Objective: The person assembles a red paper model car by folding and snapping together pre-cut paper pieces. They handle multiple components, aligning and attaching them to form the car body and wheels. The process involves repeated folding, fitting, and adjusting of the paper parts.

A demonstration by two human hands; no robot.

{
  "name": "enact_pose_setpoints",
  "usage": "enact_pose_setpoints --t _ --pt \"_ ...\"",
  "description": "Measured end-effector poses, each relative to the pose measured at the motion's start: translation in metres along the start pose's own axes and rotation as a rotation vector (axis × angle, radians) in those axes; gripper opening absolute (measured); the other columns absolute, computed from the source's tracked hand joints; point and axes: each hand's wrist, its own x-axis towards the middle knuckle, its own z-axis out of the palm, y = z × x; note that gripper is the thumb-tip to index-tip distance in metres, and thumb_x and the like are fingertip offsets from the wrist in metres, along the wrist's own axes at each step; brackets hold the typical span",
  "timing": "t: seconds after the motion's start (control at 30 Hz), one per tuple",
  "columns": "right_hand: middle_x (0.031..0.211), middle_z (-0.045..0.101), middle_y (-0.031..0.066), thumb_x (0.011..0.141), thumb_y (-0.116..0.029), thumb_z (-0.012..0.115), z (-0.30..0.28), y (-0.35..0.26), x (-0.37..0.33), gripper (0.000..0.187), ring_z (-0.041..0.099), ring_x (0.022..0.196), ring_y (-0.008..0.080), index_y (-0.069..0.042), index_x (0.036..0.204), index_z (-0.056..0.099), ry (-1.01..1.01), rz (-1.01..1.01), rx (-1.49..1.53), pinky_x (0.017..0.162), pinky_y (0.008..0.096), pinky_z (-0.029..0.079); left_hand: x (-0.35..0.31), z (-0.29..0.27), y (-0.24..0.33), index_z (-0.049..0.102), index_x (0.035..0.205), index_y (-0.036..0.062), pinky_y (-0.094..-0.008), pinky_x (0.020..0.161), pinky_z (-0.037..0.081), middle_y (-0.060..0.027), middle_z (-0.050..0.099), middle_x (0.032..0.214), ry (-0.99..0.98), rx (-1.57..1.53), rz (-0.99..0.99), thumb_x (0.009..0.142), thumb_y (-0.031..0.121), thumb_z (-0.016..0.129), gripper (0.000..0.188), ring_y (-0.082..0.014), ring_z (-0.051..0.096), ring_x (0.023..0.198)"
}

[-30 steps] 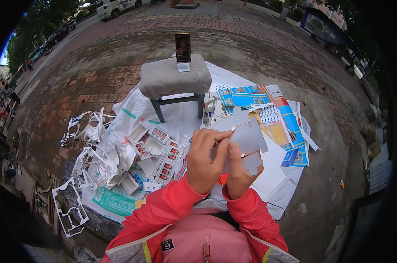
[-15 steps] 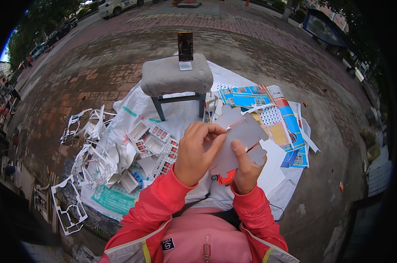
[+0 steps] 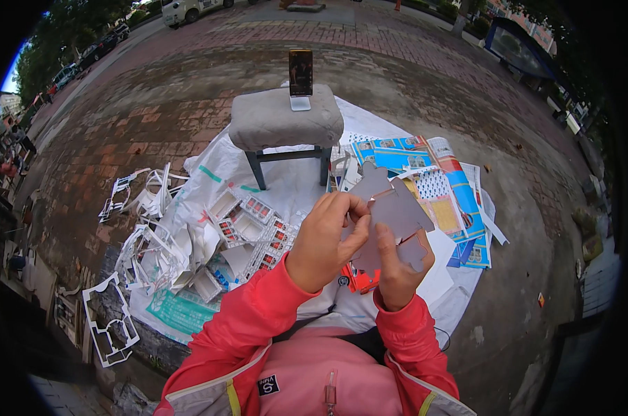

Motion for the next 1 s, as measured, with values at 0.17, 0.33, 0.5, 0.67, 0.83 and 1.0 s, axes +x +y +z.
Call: enact_pose_setpoints --t 0.17,0.33,0.5,0.67,0.83,1.0 --pt "0.087 0.067 0.0078 0.085 -0.005 0.069 -0.002 -0.002 0.005 0.016 0.061 0.077 0.0147 0.004 0.098 0.065 -0.001 0.057 0.059 0.068 0.0278 0.047 0.000 0.004 0.003 0.064 0.100 -0.0010 -0.0263 0.067 0.049 -0.0079 0.064 0.082 0.141 -0.167 -0.082 0.082 0.002 0.069 0.019 -0.0144 0.060 0.070" --pt "0.084 0.067 0.0088 0.084 -0.006 0.071 -0.006 -0.002 0.007 0.016 0.062 0.074 0.0144 0.004 0.095 0.066 -0.026 0.064 0.049 0.066 0.0275 0.047 0.002 -0.006 0.002 0.066 0.095 -0.0011 -0.0258 0.067 0.049 -0.0077 0.065 0.082 0.093 -0.090 -0.020 0.081 0.001 0.070 0.015 -0.0133 0.061 0.071" --pt "0.082 0.066 0.0090 0.083 -0.005 0.072 -0.010 -0.003 0.008 0.014 0.061 0.072 0.0154 0.003 0.093 0.067 -0.052 0.038 0.042 0.065 0.0274 0.046 0.006 -0.006 0.000 0.066 0.092 -0.0004 -0.0255 0.063 0.047 -0.0069 0.063 0.079 0.082 -0.079 0.052 0.080 0.000 0.068 0.013 -0.0127 0.058 0.067" --pt "0.083 0.063 0.0112 0.082 0.001 0.070 -0.009 -0.008 0.010 0.010 0.061 0.070 0.0170 0.005 0.089 0.064 -0.061 -0.013 -0.019 0.061 0.0286 0.045 0.006 -0.001 0.001 0.063 0.089 0.0002 -0.0256 0.060 0.046 -0.0070 0.061 0.077 0.110 -0.031 0.071 0.078 -0.001 0.067 0.012 -0.0133 0.055 0.063" --pt "0.084 0.061 0.0134 0.081 0.007 0.066 0.001 -0.013 0.004 0.009 0.061 0.070 0.0208 0.007 0.090 0.062 -0.014 -0.277 -0.159 0.060 0.0290 0.046 0.003 0.008 0.006 0.059 0.090 0.0012 -0.0308 0.062 0.049 -0.0091 0.057 0.080 0.160 0.043 0.071 0.078 -0.003 0.067 0.015 -0.0215 0.060 0.069" --pt "0.086 0.061 0.0136 0.081 0.008 0.066 0.006 -0.012 0.003 0.011 0.061 0.071 0.0208 0.007 0.090 0.062 0.043 -0.381 -0.164 0.060 0.0285 0.046 0.001 0.017 0.006 0.061 0.091 0.0000 -0.0269 0.060 0.047 -0.0085 0.057 0.078 0.230 0.015 0.100 0.078 -0.004 0.067 0.015 -0.0160 0.056 0.063"
